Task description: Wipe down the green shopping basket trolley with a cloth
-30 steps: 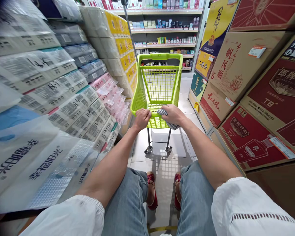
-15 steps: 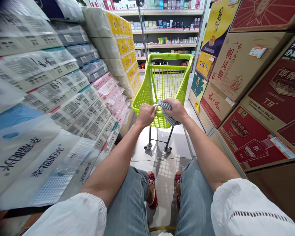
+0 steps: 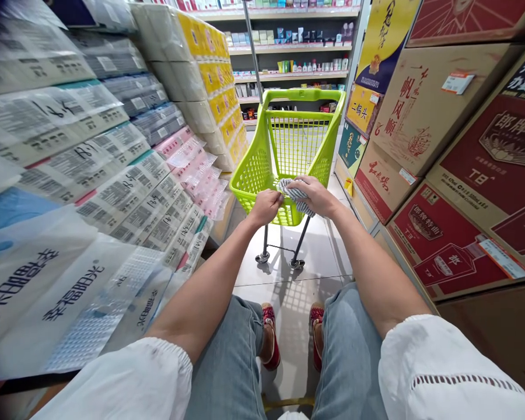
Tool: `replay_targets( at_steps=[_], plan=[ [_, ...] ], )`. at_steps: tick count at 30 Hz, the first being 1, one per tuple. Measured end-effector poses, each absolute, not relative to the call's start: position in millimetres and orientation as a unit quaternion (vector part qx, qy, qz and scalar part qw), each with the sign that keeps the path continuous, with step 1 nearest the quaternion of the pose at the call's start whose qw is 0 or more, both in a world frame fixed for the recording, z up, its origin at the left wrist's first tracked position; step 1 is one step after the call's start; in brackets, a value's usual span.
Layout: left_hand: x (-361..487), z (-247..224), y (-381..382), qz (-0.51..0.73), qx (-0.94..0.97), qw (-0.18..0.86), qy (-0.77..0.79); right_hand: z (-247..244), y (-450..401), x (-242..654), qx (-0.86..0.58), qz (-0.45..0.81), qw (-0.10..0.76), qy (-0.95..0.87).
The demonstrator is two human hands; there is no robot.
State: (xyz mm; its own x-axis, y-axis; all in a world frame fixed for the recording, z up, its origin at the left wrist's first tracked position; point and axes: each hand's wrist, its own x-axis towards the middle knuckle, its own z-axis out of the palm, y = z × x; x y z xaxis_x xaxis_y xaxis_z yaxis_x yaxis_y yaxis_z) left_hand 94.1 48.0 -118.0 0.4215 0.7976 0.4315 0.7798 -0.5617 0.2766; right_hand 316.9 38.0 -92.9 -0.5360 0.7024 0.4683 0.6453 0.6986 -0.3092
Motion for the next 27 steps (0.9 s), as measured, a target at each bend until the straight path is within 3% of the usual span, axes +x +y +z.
replay_targets(
  at_steps=[4, 11, 18, 23, 27],
  plan=[
    [93, -120, 49, 0.274, 0.844, 0.007, 0.460, -94, 45, 321, -0.396, 0.050, 0.354, -0.846],
    [84, -125, 59, 0.291, 0.837, 0.004, 0.464, -97, 36, 274, -0.317, -0.002, 0.295, -0.901],
    [80, -121, 55, 0.295, 0.842, -0.005, 0.452, -106, 60, 306, -0.378, 0.042, 0.427, -0.820],
    [72, -122, 64, 0.290, 0.845, -0.009, 0.449, -115, 47, 279, -0.390, 0.003, 0.405, -0.827],
    [63, -120, 68, 0.270, 0.848, -0.010, 0.455, -129, 40, 265, -0.408, -0.014, 0.437, -0.801]
  ],
)
